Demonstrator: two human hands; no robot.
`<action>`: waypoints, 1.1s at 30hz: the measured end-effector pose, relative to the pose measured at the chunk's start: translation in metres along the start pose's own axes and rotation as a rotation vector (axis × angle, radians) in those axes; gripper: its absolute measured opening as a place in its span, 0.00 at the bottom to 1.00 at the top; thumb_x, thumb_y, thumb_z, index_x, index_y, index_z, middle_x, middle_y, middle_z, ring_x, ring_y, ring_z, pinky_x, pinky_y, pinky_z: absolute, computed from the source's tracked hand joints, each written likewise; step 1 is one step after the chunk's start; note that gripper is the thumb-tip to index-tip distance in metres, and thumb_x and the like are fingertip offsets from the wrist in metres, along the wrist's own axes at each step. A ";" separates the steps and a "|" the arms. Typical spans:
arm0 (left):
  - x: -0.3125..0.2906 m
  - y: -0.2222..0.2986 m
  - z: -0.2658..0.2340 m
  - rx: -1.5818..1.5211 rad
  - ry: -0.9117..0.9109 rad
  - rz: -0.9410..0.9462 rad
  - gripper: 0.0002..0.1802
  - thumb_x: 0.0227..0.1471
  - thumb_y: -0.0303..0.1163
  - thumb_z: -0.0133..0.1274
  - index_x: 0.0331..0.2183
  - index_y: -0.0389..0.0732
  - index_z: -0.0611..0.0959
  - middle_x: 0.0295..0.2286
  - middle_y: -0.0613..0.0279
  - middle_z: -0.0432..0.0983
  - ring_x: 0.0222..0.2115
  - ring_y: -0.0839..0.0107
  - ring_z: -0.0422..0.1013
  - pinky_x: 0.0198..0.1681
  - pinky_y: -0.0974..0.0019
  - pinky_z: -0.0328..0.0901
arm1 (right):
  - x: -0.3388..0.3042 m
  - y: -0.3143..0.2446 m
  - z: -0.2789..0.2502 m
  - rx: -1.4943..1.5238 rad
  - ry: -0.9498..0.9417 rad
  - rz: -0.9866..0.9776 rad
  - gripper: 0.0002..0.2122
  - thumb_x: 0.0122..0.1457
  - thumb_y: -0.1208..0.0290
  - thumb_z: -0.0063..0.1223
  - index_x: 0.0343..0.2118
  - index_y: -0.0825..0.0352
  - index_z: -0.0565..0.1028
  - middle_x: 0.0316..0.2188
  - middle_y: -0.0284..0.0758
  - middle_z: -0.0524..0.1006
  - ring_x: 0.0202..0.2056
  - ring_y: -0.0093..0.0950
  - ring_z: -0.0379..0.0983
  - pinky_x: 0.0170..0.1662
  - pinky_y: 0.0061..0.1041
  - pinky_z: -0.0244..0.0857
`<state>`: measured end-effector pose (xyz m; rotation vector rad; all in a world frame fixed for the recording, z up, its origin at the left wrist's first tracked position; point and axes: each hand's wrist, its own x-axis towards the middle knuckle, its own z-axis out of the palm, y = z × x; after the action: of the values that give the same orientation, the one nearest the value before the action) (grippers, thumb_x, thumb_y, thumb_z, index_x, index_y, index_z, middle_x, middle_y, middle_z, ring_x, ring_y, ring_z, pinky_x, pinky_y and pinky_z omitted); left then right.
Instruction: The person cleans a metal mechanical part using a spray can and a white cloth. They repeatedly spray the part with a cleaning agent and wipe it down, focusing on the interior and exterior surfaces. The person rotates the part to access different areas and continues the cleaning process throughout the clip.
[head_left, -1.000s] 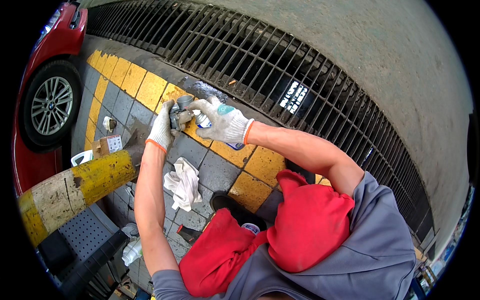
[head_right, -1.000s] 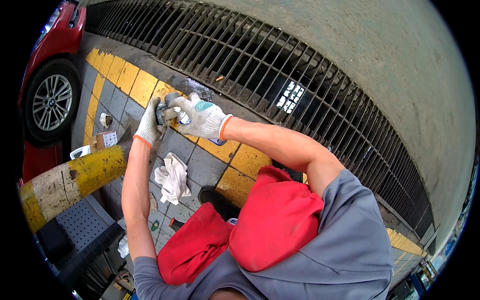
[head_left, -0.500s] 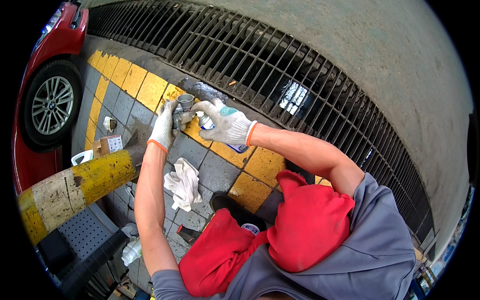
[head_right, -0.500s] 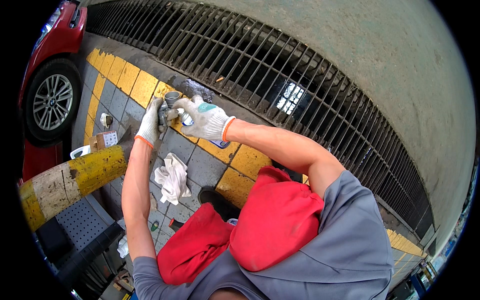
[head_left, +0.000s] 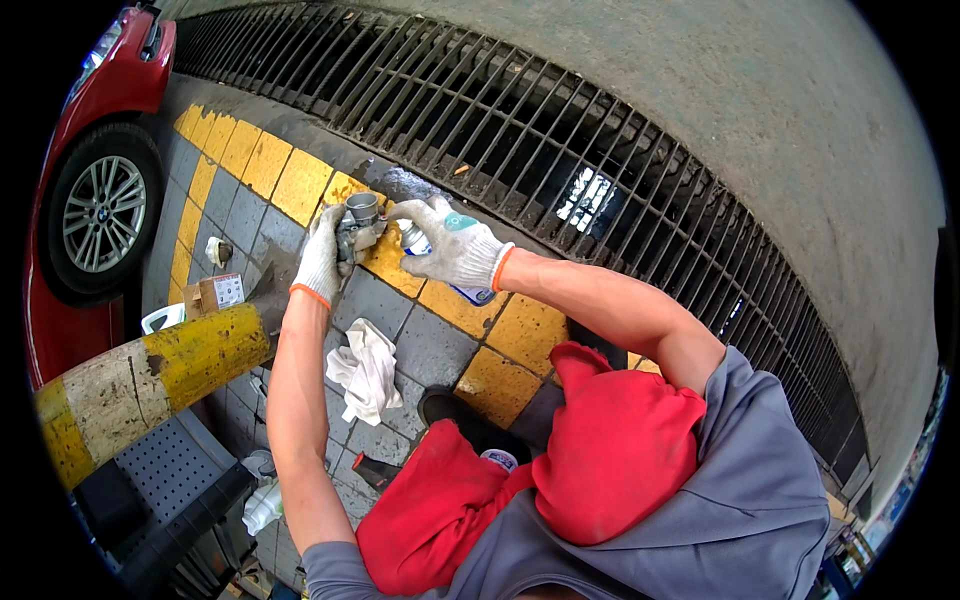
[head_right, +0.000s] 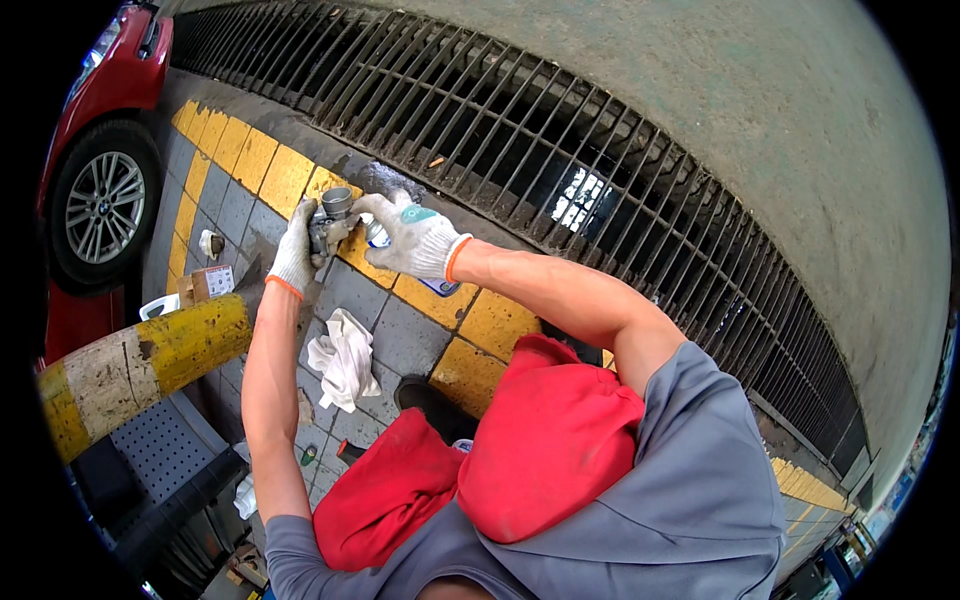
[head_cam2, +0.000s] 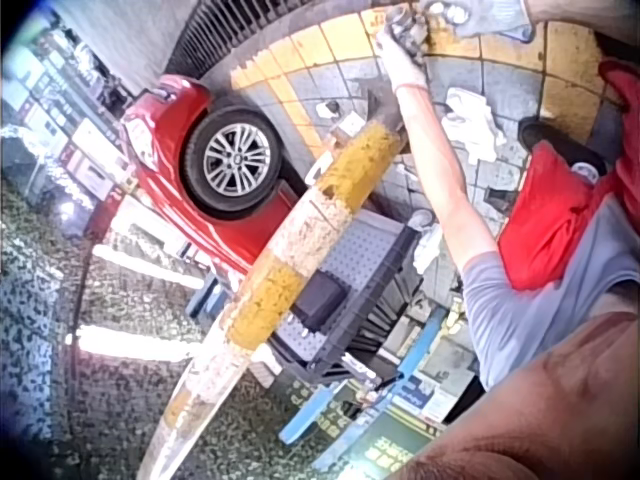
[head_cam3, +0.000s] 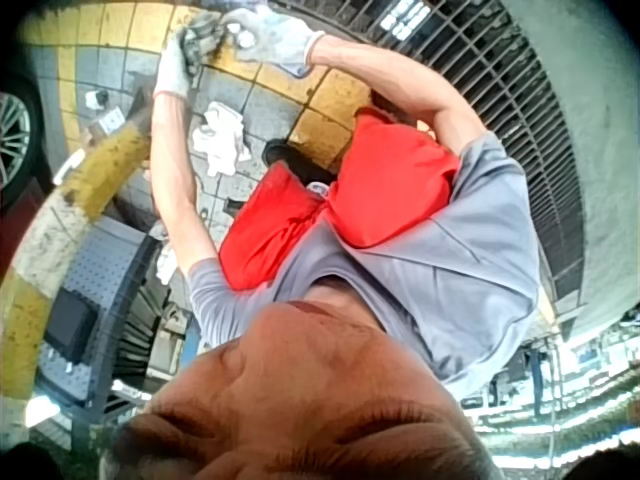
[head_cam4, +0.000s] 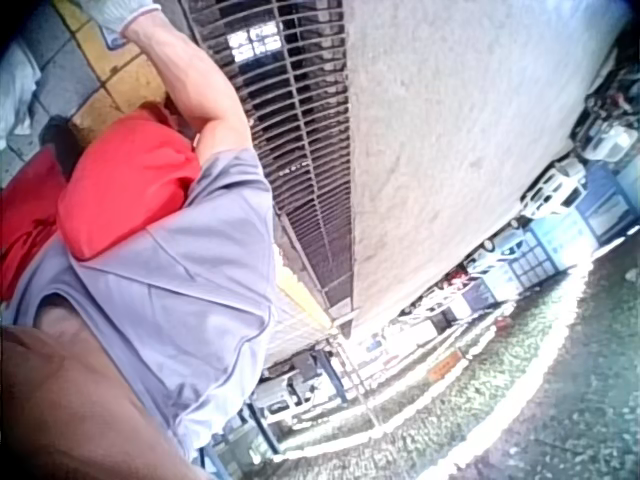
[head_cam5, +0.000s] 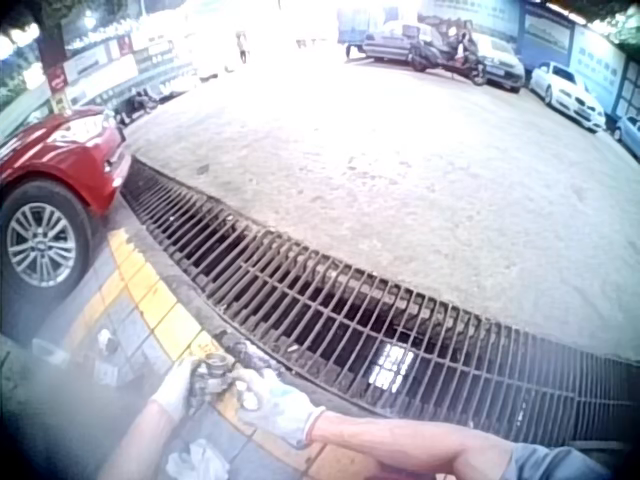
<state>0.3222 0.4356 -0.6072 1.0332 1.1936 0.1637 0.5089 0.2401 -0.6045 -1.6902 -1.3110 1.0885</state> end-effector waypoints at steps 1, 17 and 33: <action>-0.001 -0.001 0.004 -0.036 0.012 -0.012 0.17 0.72 0.48 0.48 0.50 0.47 0.80 0.29 0.63 0.84 0.17 0.78 0.74 0.12 0.76 0.62 | 0.000 0.001 0.000 0.008 -0.007 -0.012 0.34 0.56 0.62 0.67 0.67 0.53 0.67 0.54 0.51 0.70 0.57 0.51 0.72 0.60 0.43 0.71; -0.012 0.004 0.006 -0.107 0.043 -0.124 0.21 0.72 0.54 0.45 0.42 0.47 0.82 0.23 0.64 0.82 0.11 0.79 0.70 0.07 0.80 0.55 | -0.002 0.010 0.003 0.019 0.060 -0.071 0.33 0.57 0.61 0.67 0.66 0.53 0.67 0.55 0.52 0.69 0.56 0.53 0.74 0.60 0.43 0.71; -0.011 -0.006 -0.015 0.018 0.031 -0.104 0.21 0.70 0.55 0.46 0.45 0.49 0.82 0.25 0.68 0.83 0.14 0.81 0.72 0.09 0.80 0.52 | -0.002 0.026 0.008 0.117 0.149 -0.102 0.33 0.56 0.60 0.68 0.65 0.54 0.67 0.53 0.53 0.70 0.56 0.54 0.73 0.61 0.43 0.69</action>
<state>0.3030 0.4342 -0.6040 0.9853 1.2755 0.0876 0.5104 0.2328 -0.6310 -1.5689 -1.2021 0.9432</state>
